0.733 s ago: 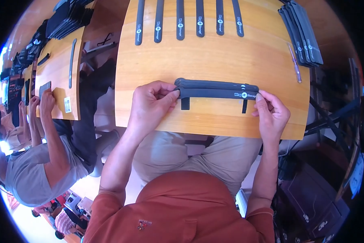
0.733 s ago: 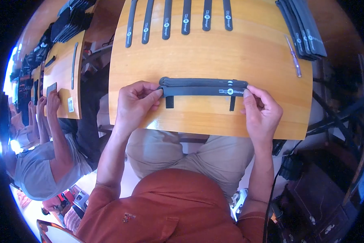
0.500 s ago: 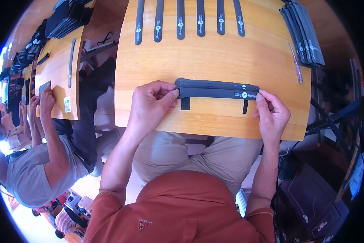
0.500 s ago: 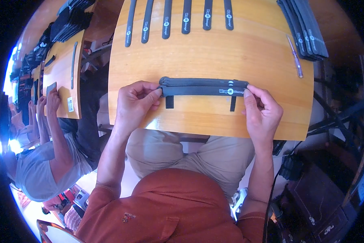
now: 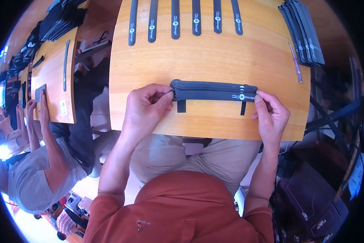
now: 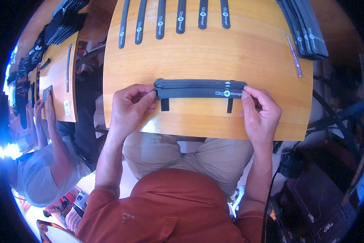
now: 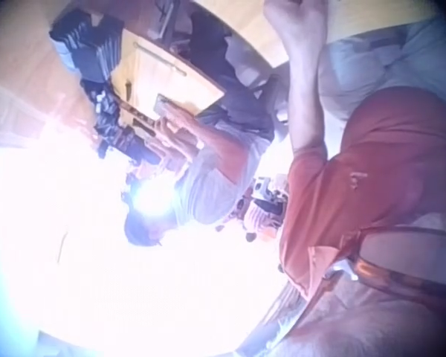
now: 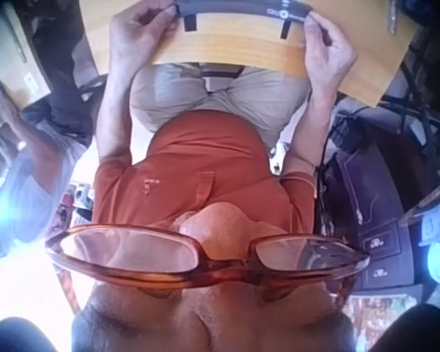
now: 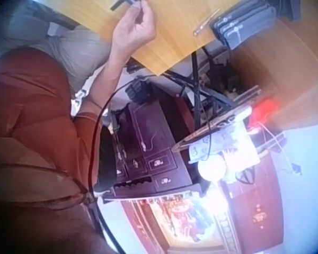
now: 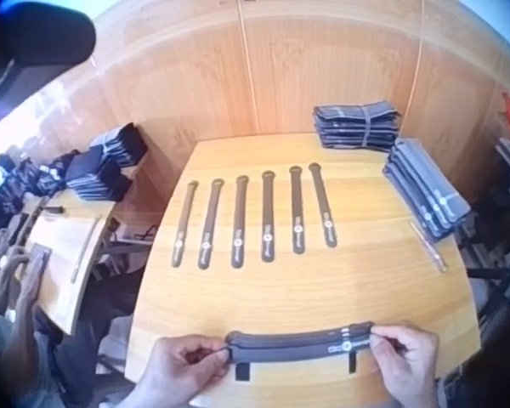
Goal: The person aligns and stacks several black straps on top of each other on a wooden surface.
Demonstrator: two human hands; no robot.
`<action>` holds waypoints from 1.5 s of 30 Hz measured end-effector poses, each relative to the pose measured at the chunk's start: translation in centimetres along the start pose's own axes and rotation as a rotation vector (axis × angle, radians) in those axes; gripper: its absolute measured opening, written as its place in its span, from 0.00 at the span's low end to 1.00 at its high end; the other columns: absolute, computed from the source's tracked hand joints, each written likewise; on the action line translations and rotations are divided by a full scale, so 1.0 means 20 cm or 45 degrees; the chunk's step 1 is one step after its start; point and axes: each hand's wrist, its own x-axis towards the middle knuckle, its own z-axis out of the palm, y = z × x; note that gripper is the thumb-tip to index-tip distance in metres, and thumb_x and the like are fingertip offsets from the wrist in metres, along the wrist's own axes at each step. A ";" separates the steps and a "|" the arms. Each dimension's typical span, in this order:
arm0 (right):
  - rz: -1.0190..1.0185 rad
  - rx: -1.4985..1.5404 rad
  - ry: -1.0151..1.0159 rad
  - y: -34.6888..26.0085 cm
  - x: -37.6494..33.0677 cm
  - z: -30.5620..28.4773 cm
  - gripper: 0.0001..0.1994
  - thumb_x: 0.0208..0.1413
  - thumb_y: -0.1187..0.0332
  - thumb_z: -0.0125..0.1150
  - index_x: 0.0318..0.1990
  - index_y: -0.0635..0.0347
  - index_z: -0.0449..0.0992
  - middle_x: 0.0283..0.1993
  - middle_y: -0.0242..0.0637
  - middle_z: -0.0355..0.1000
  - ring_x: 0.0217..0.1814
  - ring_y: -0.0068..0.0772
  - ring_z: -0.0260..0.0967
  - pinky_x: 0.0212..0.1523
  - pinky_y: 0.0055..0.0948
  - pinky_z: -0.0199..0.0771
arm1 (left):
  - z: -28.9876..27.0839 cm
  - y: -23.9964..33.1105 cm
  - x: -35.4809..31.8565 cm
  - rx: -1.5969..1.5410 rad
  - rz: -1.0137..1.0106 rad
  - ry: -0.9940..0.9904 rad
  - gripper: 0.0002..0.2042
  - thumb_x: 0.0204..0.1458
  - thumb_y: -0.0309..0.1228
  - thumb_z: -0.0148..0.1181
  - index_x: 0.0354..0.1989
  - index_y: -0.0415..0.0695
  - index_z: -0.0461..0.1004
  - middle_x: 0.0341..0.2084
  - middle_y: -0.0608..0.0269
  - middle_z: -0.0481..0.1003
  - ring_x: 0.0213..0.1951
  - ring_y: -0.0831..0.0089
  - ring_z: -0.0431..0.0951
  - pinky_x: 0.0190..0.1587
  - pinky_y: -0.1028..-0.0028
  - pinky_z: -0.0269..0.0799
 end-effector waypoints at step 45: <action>-0.028 -0.041 0.010 0.01 -0.01 0.01 0.06 0.62 0.80 0.63 0.44 0.71 0.81 0.38 0.33 0.75 0.31 0.16 0.70 0.25 0.18 0.76 | -0.01 -0.06 0.01 -0.054 0.030 0.025 0.06 0.59 0.21 0.66 0.42 0.32 0.82 0.27 0.66 0.81 0.31 0.84 0.79 0.35 0.82 0.75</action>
